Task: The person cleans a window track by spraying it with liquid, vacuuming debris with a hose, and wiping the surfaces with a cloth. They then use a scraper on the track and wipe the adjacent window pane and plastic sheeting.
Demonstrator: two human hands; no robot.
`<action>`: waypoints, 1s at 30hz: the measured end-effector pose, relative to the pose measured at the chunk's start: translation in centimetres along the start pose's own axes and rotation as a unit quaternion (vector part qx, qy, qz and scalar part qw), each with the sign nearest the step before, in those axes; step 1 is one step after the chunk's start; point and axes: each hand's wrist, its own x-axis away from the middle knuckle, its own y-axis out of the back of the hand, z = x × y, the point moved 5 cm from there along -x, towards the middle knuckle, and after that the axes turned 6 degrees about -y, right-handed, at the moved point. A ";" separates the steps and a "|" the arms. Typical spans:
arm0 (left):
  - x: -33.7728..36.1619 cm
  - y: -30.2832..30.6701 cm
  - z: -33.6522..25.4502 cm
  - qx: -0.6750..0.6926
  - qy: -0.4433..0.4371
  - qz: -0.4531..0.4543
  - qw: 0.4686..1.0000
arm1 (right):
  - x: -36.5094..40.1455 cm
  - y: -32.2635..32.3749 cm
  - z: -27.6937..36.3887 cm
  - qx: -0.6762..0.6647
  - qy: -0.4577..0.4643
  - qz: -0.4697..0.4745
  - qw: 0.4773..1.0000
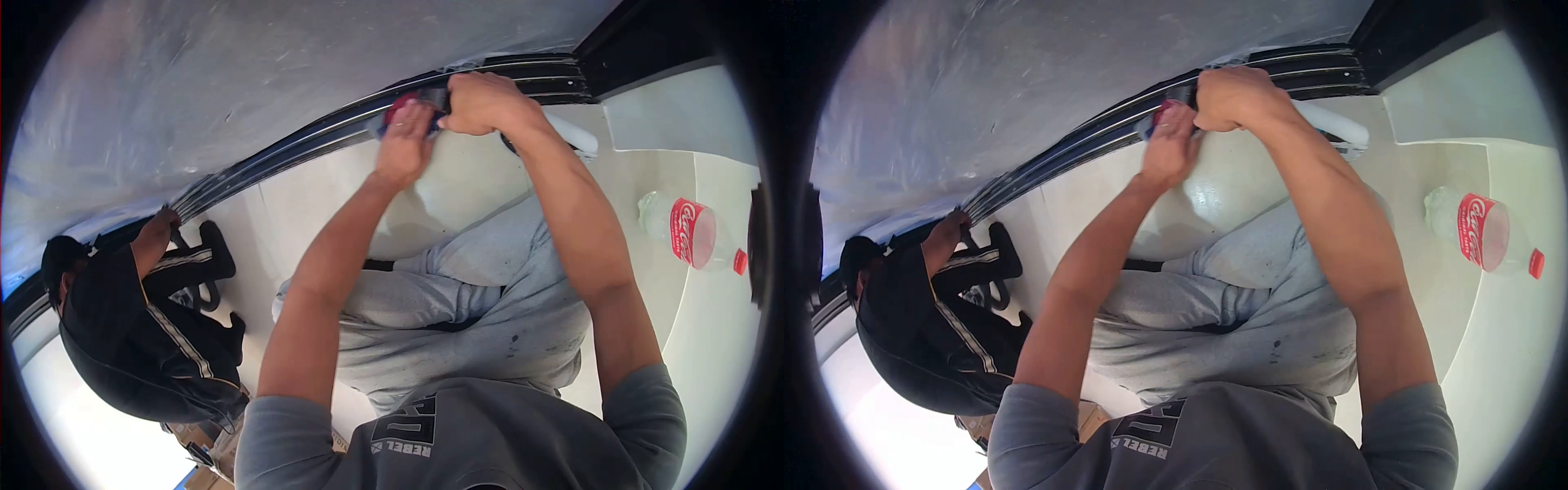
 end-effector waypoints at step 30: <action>-8.2 -6.2 -6.5 0.071 0.118 -0.056 0.989 | 6.5 4.2 -0.4 -0.233 0.110 -0.101 0.961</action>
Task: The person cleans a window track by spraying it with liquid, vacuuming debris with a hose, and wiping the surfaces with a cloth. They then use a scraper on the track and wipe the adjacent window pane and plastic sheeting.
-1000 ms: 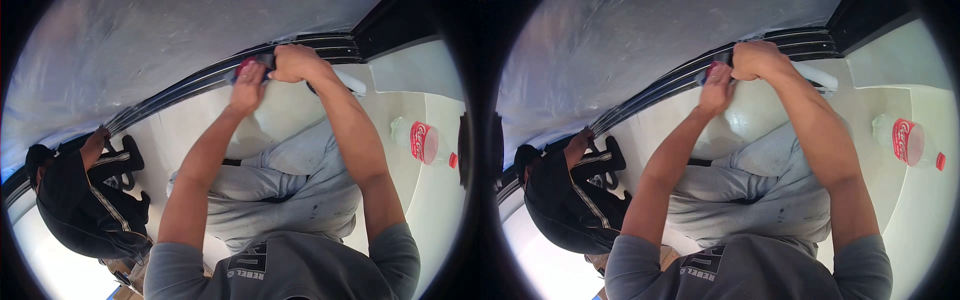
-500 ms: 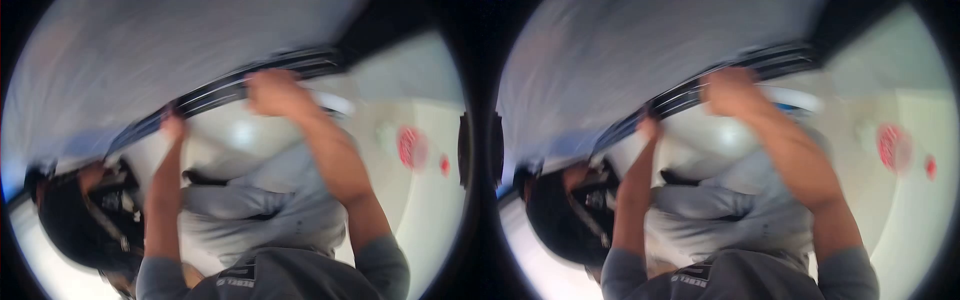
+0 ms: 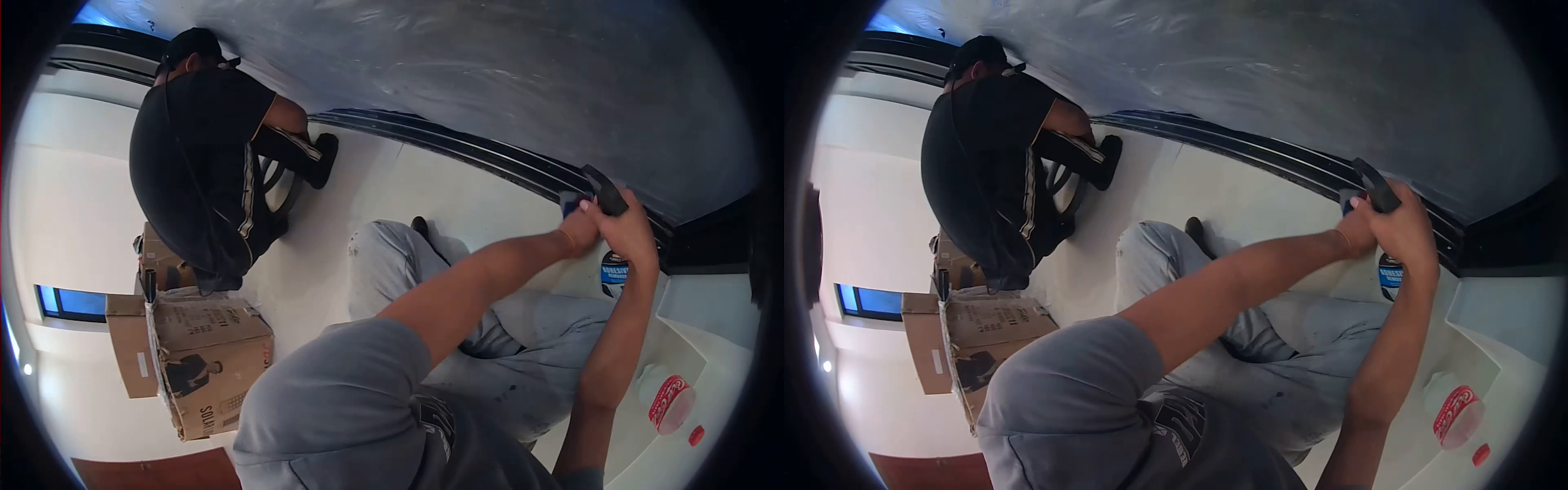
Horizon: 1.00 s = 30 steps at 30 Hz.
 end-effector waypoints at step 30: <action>8.3 9.5 10.6 -0.104 -0.057 0.032 0.992 | -0.7 -2.5 0.3 0.140 -0.043 0.087 0.985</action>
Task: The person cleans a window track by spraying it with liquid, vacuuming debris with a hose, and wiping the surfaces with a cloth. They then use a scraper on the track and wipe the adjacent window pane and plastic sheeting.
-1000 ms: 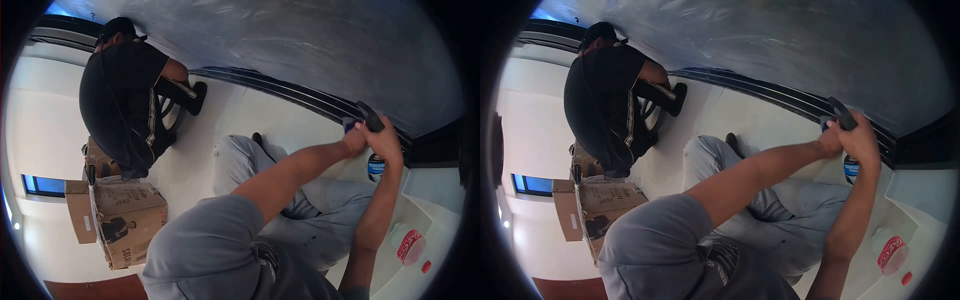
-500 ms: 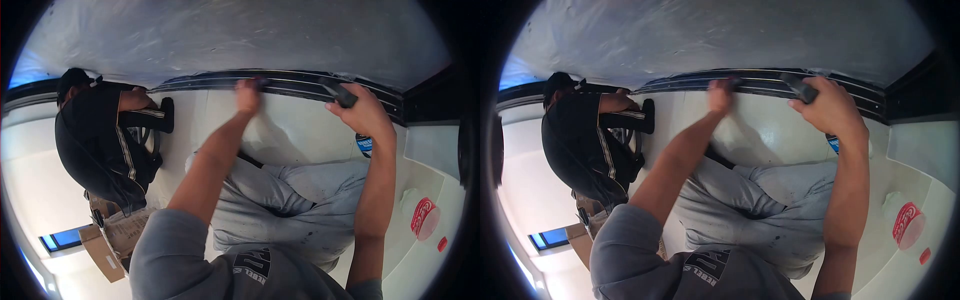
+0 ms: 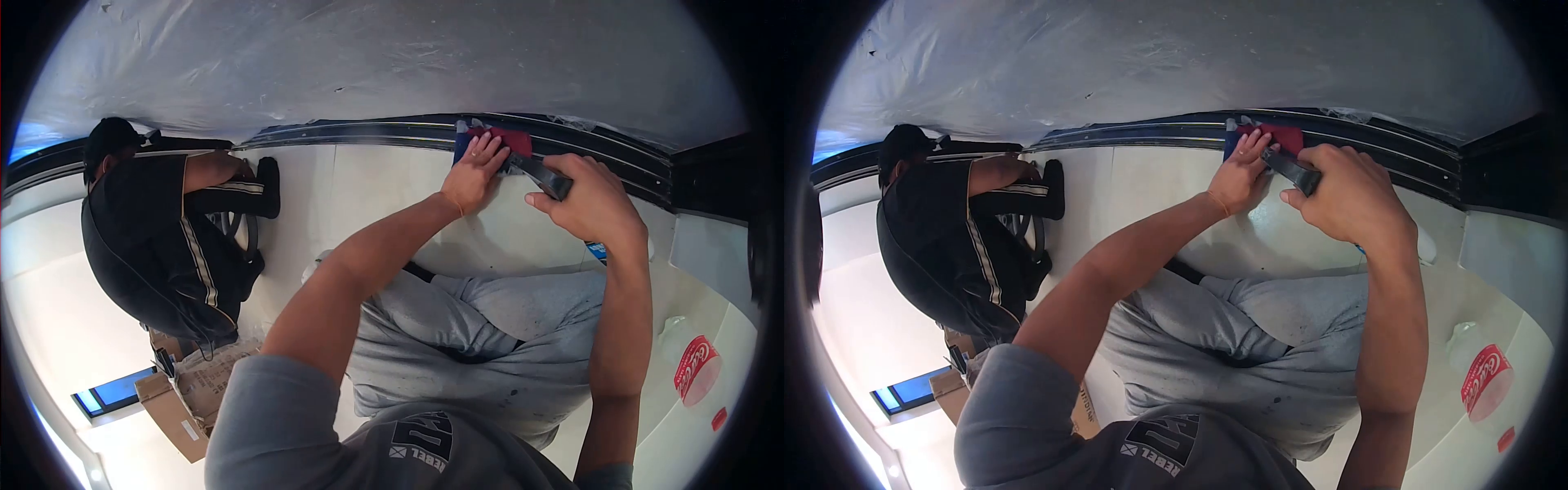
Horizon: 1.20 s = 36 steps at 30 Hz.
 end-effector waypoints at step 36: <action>-0.6 0.1 4.4 -0.073 0.112 -0.039 0.990 | -1.3 0.3 -3.4 0.042 -0.110 -0.004 0.993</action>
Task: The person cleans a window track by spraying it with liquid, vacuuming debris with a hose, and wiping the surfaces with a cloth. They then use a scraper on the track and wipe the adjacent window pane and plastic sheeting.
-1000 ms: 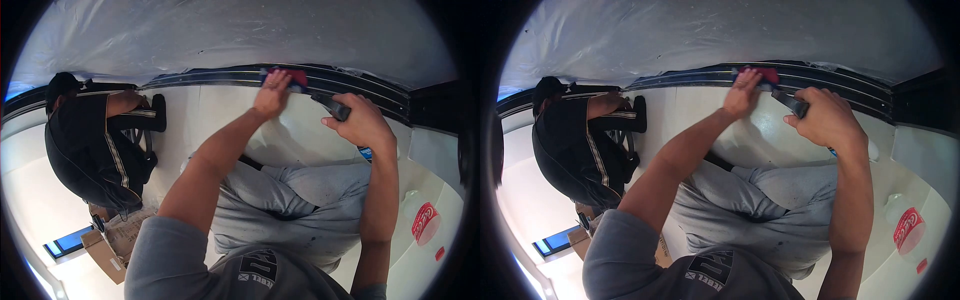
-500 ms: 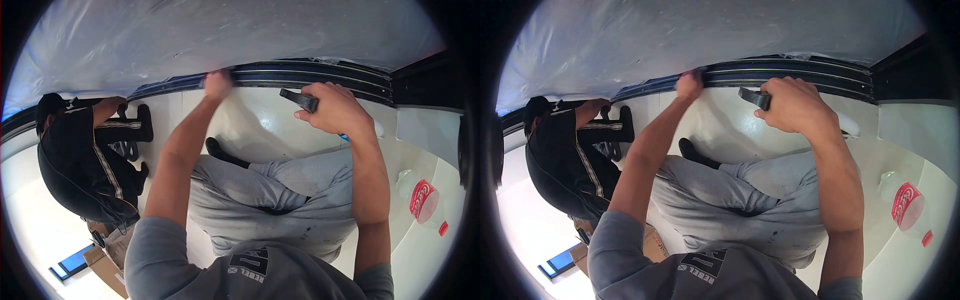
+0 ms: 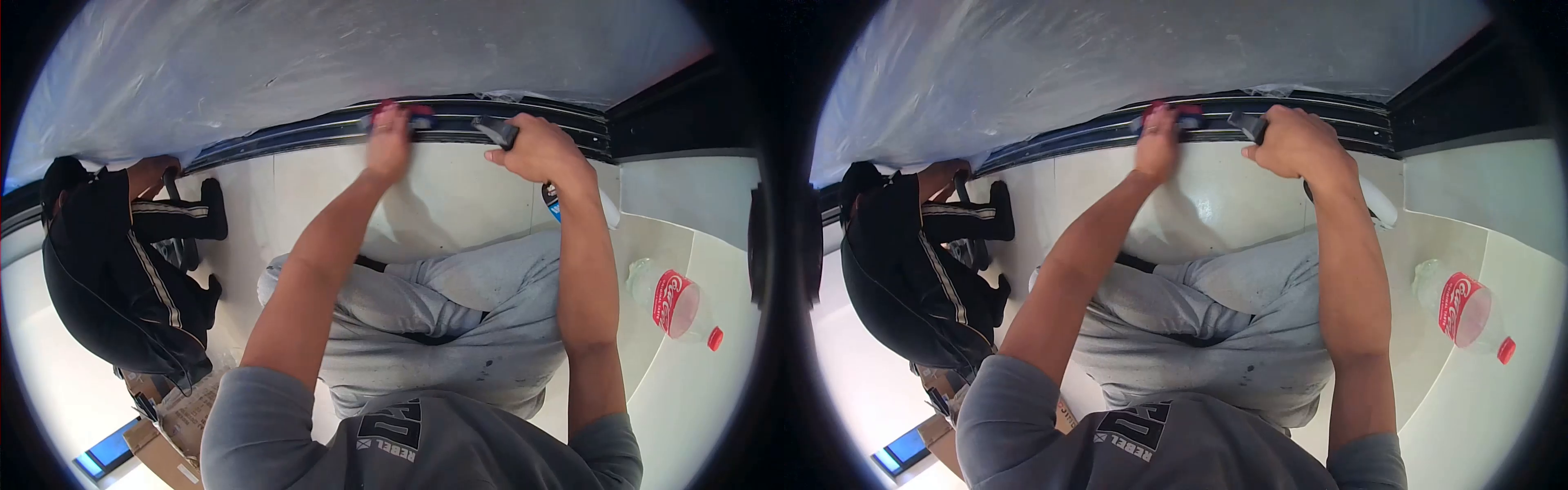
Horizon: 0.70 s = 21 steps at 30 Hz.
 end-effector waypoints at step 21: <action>-6.6 -6.3 -13.1 0.092 -0.146 0.010 0.985 | -2.6 0.1 -1.1 -0.067 0.047 -0.018 0.996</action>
